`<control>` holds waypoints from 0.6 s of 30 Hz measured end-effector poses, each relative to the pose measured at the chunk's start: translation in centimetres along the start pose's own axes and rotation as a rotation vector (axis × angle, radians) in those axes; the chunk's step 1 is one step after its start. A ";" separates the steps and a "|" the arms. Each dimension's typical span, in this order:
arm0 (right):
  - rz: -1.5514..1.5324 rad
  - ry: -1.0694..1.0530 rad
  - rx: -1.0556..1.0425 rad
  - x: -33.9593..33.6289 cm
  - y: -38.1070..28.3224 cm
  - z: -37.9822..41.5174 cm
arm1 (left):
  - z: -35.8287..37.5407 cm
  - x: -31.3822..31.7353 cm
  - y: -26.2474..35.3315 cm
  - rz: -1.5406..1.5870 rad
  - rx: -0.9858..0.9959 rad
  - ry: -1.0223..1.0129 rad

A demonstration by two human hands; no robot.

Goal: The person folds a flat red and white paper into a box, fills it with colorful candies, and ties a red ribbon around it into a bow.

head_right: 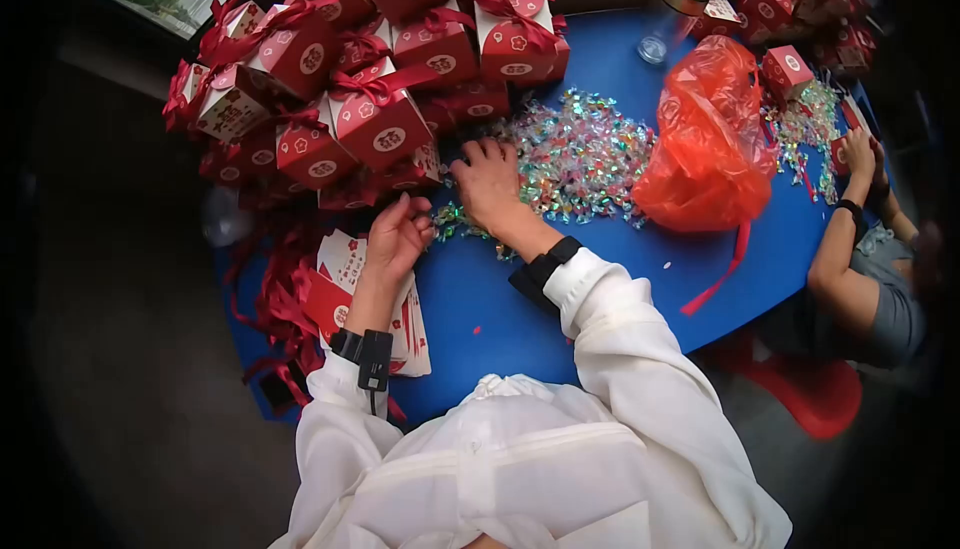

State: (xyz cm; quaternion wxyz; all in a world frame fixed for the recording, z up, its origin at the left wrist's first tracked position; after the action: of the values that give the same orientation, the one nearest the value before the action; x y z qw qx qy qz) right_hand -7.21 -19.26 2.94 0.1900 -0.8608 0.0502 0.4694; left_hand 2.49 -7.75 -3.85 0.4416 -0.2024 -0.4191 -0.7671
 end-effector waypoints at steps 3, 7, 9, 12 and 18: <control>0.098 -0.082 -0.117 -1.6 0.3 1.4 | -0.5 0.7 -0.8 0.033 0.001 -0.039; 0.126 -0.258 -0.220 -2.5 -1.2 2.4 | 0.0 0.4 -0.7 0.012 0.001 0.016; 0.123 -0.293 -0.232 -3.2 -1.9 2.6 | 0.5 0.2 -0.9 -0.020 -0.001 0.060; 0.037 -0.398 -0.226 -3.1 -2.1 2.8 | 1.3 -0.4 -1.1 -0.171 -0.017 0.265; -0.083 -0.050 -0.089 -6.7 0.4 3.5 | 1.2 0.3 -2.3 -0.223 -0.056 0.309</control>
State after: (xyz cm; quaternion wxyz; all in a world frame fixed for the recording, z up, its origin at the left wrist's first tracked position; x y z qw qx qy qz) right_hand -13.80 -18.95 6.68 0.1718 -0.8577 -0.0112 0.4845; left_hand 0.32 -6.32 -4.05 0.4070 -0.0467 -0.3446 -0.8446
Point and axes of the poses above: each hand's wrist, its own z-axis away from the middle knuckle, its own x-axis out of the palm, y = z × x, the point moved 9 cm from there along -z, towards the middle knuckle, and after that the axes turned 15 degrees about -x, right-handed, at the moved point
